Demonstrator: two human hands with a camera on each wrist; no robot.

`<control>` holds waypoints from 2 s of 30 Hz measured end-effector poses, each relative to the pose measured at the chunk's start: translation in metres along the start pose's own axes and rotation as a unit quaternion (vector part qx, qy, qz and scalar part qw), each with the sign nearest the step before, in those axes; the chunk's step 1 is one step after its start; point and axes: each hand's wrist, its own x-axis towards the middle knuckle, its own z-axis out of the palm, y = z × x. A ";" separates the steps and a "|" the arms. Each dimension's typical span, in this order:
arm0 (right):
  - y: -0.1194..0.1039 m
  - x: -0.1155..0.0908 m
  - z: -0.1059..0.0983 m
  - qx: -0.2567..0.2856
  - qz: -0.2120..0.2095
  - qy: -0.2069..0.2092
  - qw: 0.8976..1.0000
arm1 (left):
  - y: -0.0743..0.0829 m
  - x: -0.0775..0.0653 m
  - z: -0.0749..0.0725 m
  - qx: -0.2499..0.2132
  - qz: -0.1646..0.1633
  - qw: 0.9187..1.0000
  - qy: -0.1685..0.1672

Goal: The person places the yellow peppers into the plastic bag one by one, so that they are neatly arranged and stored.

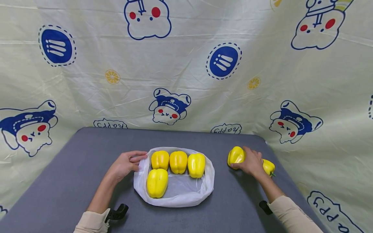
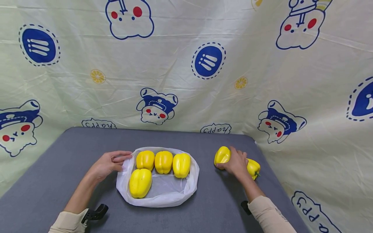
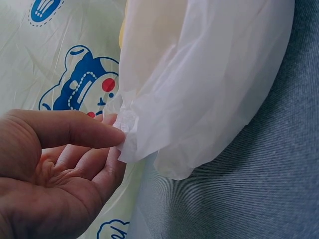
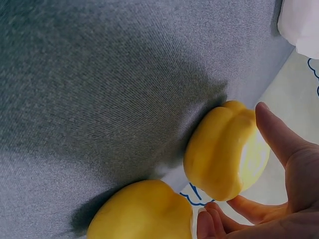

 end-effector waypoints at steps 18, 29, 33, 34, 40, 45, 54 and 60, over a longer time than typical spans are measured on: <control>-0.003 0.000 0.009 0.016 0.009 0.011 1.000 | 0.000 0.000 -0.001 0.003 -0.004 1.000 -0.003; -0.003 0.000 0.013 0.022 0.001 0.010 1.000 | 0.001 -0.001 0.000 0.001 -0.007 1.000 -0.002; -0.003 0.000 0.014 0.022 -0.006 0.017 1.000 | 0.001 -0.001 0.000 0.001 -0.005 1.000 -0.002; -0.003 0.000 0.014 0.023 -0.007 0.020 1.000 | 0.001 -0.001 0.000 0.001 -0.004 1.000 -0.001; -0.007 0.001 0.010 0.032 -0.021 0.045 0.998 | 0.000 0.000 0.000 0.004 -0.006 1.000 0.002; -0.015 -0.001 0.003 0.052 -0.021 0.045 0.997 | 0.000 0.000 0.000 0.004 -0.008 1.000 0.001; -0.036 -0.007 -0.012 0.063 -0.029 0.034 0.997 | 0.002 -0.001 -0.001 0.009 -0.010 1.000 0.001; -0.054 -0.014 -0.020 0.066 -0.032 0.023 0.997 | 0.003 -0.003 -0.001 0.008 -0.008 1.000 0.001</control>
